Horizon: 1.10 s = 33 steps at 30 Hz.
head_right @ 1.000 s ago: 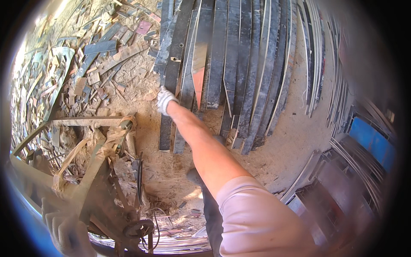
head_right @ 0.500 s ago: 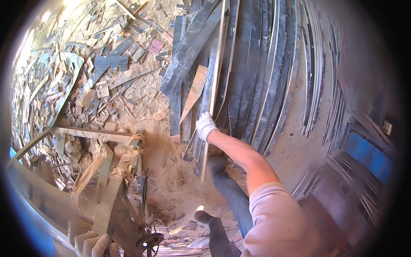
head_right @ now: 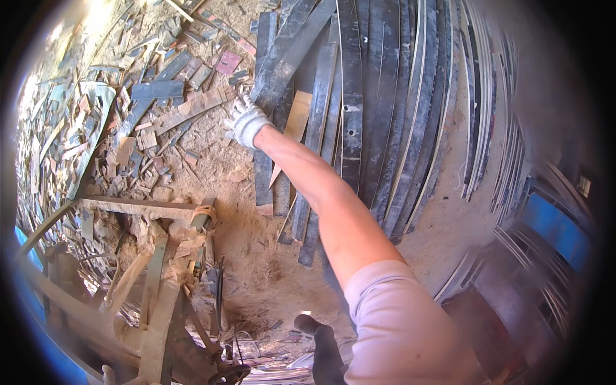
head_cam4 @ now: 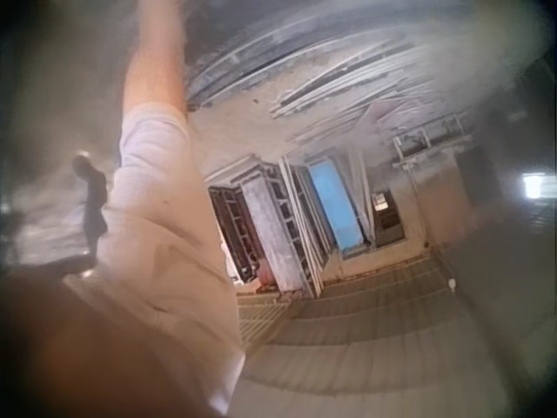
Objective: The person selects long wooden strips from a pile, places them on a metal cutting table, and uses a guillotine-style blade to cut them into shorter pieces. The cut pieces are stacked and then moved to a nearby workbench.
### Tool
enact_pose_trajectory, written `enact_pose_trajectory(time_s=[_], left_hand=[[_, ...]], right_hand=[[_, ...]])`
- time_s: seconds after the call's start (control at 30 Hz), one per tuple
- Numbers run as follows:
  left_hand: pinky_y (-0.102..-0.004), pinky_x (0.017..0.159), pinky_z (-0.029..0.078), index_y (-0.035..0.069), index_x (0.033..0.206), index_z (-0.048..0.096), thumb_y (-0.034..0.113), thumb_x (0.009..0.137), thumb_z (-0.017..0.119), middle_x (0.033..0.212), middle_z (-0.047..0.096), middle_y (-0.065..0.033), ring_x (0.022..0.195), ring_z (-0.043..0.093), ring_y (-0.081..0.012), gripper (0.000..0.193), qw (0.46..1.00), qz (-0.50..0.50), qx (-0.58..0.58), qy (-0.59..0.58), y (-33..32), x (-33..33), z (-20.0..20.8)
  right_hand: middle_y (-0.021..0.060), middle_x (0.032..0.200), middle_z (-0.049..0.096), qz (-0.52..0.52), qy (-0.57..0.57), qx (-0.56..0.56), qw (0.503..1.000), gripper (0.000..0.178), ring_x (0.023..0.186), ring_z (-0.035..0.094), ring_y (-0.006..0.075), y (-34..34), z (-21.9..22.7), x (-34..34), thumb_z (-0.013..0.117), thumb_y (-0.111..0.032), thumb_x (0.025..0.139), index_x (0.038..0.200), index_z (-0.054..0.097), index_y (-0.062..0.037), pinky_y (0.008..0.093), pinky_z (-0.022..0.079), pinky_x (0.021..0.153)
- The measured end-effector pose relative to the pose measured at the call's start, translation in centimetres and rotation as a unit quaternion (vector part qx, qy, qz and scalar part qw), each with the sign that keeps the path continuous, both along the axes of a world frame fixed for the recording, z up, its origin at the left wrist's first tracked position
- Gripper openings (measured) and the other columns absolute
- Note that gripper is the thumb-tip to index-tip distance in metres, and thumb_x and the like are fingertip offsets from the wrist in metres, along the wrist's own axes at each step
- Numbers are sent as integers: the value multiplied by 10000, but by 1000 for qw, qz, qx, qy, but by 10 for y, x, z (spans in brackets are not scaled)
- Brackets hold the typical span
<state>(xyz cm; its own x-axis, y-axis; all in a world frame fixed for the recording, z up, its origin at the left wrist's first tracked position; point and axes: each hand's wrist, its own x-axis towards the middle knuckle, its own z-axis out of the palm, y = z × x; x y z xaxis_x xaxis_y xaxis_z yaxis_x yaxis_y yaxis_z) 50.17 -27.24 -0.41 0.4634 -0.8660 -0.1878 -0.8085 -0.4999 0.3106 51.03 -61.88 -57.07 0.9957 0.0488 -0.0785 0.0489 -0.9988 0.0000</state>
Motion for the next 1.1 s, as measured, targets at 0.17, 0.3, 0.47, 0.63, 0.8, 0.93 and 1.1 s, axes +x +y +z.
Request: enact_pose_trajectory(time_s=[0.17, 0.3, 0.47, 0.63, 0.8, 0.93, 1.1], left_hand=[[-589, 1193, 373, 72, 1062, 713, 132, 917, 707, 873, 703, -44, 869, 682, -244, 157, 998, 24, 44, 39, 5, 0, 3], [-604, 1198, 355, 73, 1099, 696, 132, 908, 715, 893, 697, -51, 880, 678, -267, 201, 996, 6, 80, 51, 2, 5, 13], [-615, 1190, 353, 64, 1097, 692, 142, 916, 726, 905, 694, -54, 901, 669, -279, 200, 992, 50, 106, 47, -3, -5, 15], [-611, 1185, 362, 58, 1080, 697, 153, 929, 723, 887, 696, -55, 888, 670, -274, 180, 992, 43, 108, 53, -9, 3, 20], [-605, 1184, 368, 54, 1060, 702, 159, 937, 718, 874, 698, -55, 875, 674, -268, 163, 990, 39, 116, 66, -22, 6, 19], [-589, 1170, 398, 50, 1018, 711, 175, 945, 710, 824, 695, -55, 819, 682, -250, 144, 999, 23, 29, 12, -5, -3, 7], [-584, 1154, 426, 55, 1016, 722, 173, 943, 700, 777, 686, -54, 789, 693, -243, 141, 1000, 10, 16, -9, -4, 0, 1]], right_hand=[[153, 1269, 742, -68, 350, 32, 934, 623, 1126, 692, 364, 13, 12, -27, 388, -559, 1080, 1205, 785, -95, 564, 379, 1095], [268, 1261, 715, -297, 350, 161, 873, 984, 1156, 701, 389, 2, 35, -11, 434, -758, 990, 1429, 550, 115, 538, 463, 1063], [333, 1494, 475, -604, 250, 173, 737, 1500, 1329, 566, 398, 14, -4, 43, 676, -901, 716, 1615, 65, 132, 485, 476, 1083], [189, 1257, 635, -655, 172, 167, 716, 1429, 1035, 721, 259, -8, -44, 30, 936, -640, 615, 1564, 206, 138, 404, 612, 821], [111, 750, 721, -552, 147, 561, 600, 236, 649, 662, 186, -30, 4, -36, 773, -183, 697, 762, 680, 24, 359, 520, 619], [170, 852, 713, -597, 129, 603, 513, 323, 765, 694, 273, -6, 17, -88, 766, -200, 697, 874, 641, 40, 368, 543, 699], [288, 1242, 666, -650, 194, 456, 575, 771, 1181, 665, 380, 36, 70, -87, 803, -284, 702, 1296, 506, 106, 408, 528, 1020]])
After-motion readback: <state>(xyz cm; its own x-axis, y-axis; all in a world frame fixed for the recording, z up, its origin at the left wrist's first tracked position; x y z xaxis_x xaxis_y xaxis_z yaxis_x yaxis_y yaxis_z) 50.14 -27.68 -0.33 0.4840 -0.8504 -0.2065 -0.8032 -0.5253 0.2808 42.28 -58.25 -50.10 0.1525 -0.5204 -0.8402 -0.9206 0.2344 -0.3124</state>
